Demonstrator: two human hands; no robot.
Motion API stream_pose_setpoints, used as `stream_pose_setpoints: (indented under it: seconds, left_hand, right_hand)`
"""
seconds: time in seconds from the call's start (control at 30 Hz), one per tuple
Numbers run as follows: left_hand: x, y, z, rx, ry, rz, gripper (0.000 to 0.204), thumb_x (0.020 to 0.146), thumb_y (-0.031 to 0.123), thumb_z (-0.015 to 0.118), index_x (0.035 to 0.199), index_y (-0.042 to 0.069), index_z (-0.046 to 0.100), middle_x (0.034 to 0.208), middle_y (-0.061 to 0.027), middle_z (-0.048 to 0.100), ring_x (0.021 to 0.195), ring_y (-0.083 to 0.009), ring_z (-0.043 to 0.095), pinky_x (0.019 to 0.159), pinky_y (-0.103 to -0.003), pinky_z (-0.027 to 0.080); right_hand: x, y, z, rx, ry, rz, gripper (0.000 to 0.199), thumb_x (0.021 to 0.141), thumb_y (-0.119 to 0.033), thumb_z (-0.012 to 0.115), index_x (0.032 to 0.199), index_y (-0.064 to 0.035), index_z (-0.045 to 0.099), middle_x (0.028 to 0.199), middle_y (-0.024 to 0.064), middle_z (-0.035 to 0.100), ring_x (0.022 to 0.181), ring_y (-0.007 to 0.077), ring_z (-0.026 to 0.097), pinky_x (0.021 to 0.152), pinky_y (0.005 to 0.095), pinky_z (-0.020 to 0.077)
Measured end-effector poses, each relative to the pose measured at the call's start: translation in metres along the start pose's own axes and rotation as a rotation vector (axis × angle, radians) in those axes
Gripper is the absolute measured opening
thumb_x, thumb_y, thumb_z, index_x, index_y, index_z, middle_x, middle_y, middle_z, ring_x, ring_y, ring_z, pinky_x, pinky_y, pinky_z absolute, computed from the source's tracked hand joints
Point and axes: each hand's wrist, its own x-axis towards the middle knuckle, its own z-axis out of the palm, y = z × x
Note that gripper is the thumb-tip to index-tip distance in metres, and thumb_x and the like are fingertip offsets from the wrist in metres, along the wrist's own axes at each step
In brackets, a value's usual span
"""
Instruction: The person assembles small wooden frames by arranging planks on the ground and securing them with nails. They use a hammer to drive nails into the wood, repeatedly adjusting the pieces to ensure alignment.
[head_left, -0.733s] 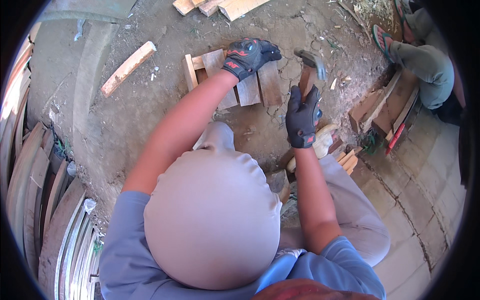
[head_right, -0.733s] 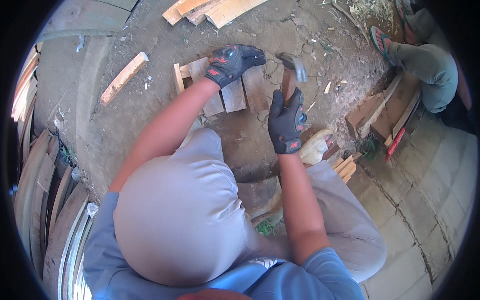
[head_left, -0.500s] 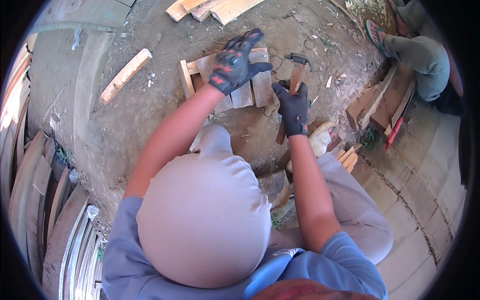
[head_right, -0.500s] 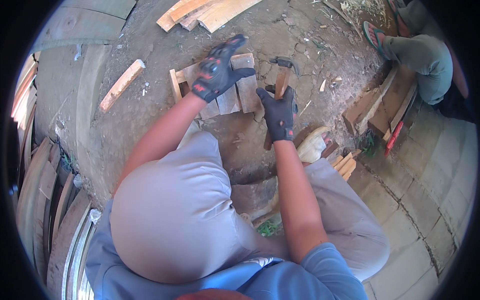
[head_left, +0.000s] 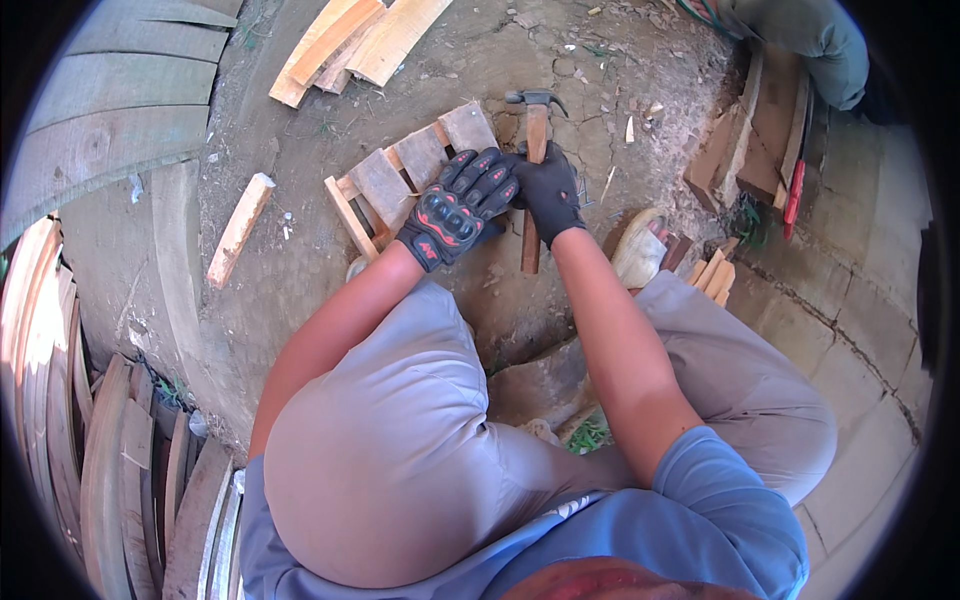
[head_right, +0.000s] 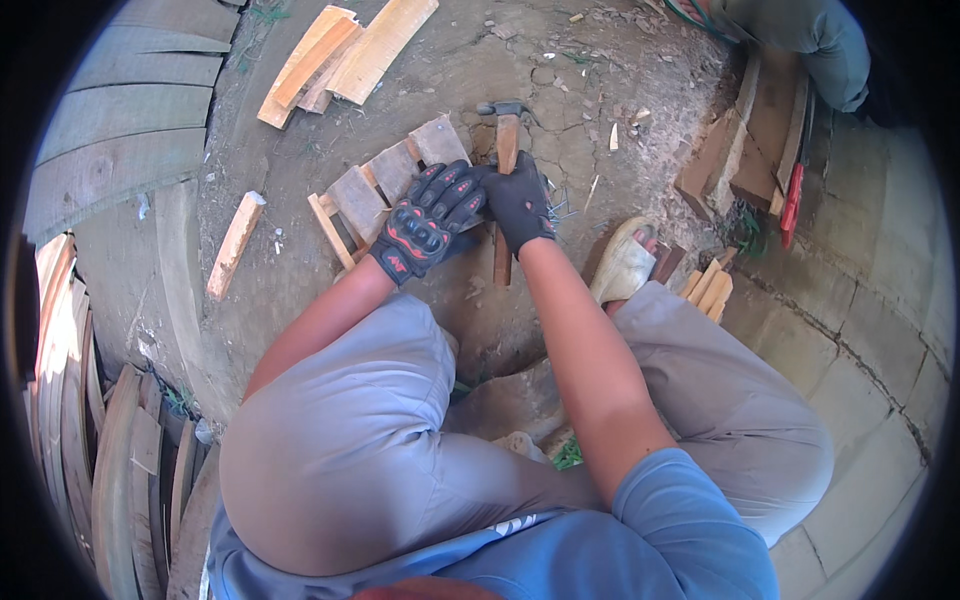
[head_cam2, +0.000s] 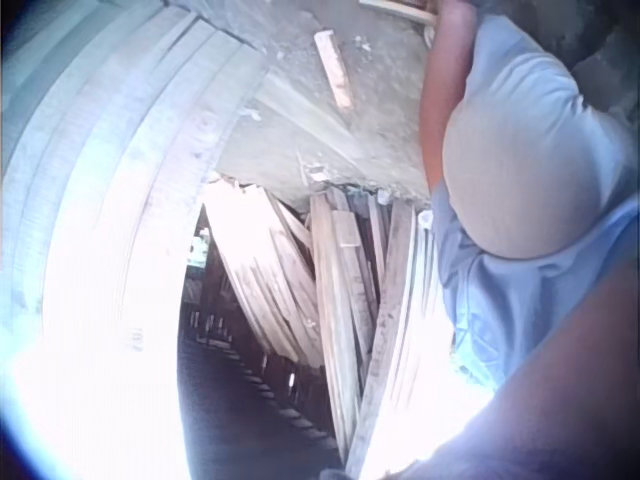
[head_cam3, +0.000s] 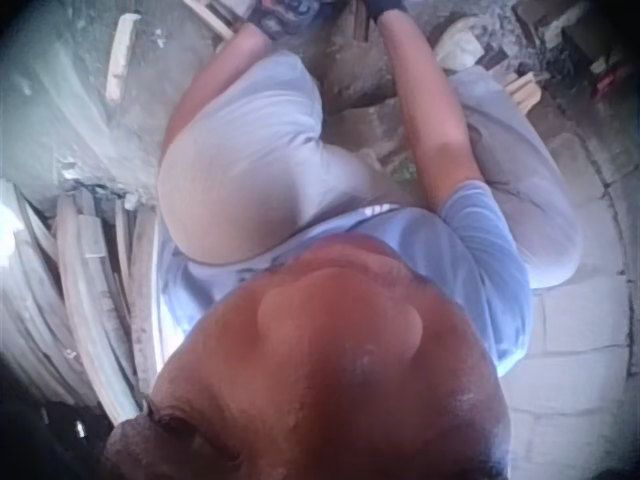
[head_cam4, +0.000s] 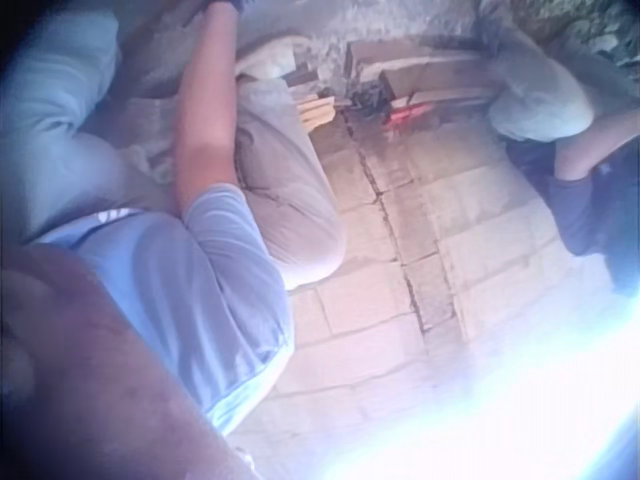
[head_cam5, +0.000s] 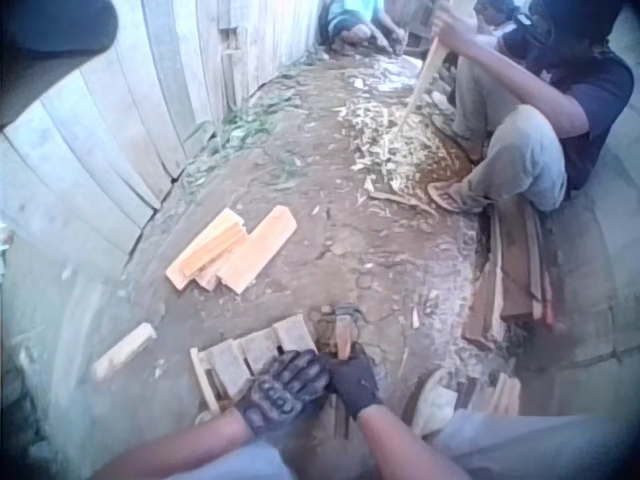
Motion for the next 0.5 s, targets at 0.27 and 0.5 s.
stream_pose_setpoints:
  seconds: [0.27, 0.5]
  left_hand:
    - [-0.001, 0.0, 0.007, -0.023, 0.055, -0.013, 0.069, 0.087, 0.038, 0.085, 0.146, 0.01, 0.063, 0.162, -0.0166, 0.053, 0.156, -0.04, 0.043, 0.13, -0.059, 0.033]
    - [0.008, 0.002, 0.002, 0.03, 0.083, -0.004, 0.068, 0.08, 0.031, 0.089, 0.14, 0.01, 0.064, 0.149, -0.0148, 0.061, 0.147, -0.0368, 0.053, 0.125, -0.057, 0.04]
  right_hand:
    - [0.003, -0.012, -0.011, -0.066, -0.133, -0.019, 0.047, 0.085, -0.031, 0.085, 0.116, -0.0001, 0.069, 0.091, 0.0134, 0.076, 0.077, 0.0228, 0.075, 0.071, 0.039, 0.0595]
    - [0.004, -0.006, -0.009, 0.089, -0.171, 0.066, 0.044, 0.085, -0.03, 0.086, 0.112, 0.0005, 0.07, 0.086, 0.0127, 0.075, 0.07, 0.0213, 0.073, 0.066, 0.0376, 0.0579]
